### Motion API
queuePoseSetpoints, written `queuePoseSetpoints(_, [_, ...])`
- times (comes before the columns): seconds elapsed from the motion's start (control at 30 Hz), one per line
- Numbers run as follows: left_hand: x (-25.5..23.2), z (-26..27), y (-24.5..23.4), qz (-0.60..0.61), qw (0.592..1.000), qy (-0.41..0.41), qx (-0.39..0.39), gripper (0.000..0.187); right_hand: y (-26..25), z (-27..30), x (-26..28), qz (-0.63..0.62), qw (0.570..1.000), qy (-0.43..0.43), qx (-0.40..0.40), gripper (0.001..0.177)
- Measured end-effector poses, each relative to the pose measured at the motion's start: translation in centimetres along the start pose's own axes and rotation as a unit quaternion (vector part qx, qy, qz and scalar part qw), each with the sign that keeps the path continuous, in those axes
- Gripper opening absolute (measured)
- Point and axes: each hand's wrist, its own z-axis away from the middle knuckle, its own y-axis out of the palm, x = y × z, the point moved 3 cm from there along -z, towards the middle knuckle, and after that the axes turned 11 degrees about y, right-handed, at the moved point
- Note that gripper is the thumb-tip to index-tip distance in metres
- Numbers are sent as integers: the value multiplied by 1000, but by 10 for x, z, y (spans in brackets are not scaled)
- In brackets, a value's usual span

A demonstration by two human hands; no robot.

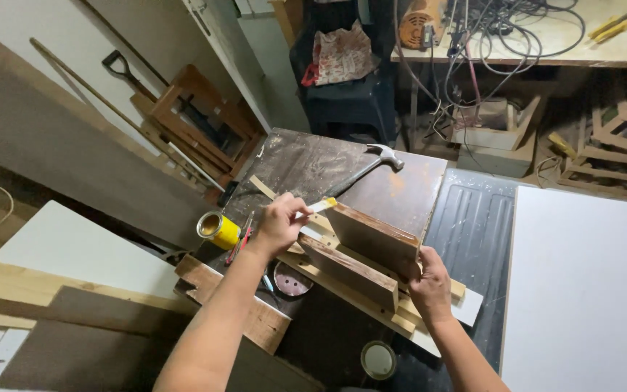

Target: Applying adhesive to the edges of wooden boards and organizing them on a workbench for assembly.

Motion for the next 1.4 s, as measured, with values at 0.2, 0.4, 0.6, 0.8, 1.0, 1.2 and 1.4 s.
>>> queuePoseSetpoints(0.2, [23,6,-7,-20,999,-36,-3,15,0,0,0,-2,1000,17,-3,6])
queuePoseSetpoints(0.4, [-39,1,16,16,999,41,17,18,3,0,-2,-4,1000,5,-6,6])
queuePoseSetpoints(0.6, [7,7,-8,-40,999,4,8,18,6,0,-11,-22,1000,1,-14,5])
queuePoseSetpoints(0.8, [-113,-13,-12,-9,999,-9,-36,7,12,0,-22,-18,999,-11,-25,7])
queuePoseSetpoints(1.0, [-179,-7,48,70,997,-25,-7,9,3,0,1,-21,999,-26,-27,11])
queuePoseSetpoints(1.2, [-175,-6,67,69,991,-88,70,15,-2,0,10,-26,999,-33,-24,8])
queuePoseSetpoints(1.4, [-126,-9,8,-44,987,-152,36,12,0,1,4,-26,999,-35,-30,7])
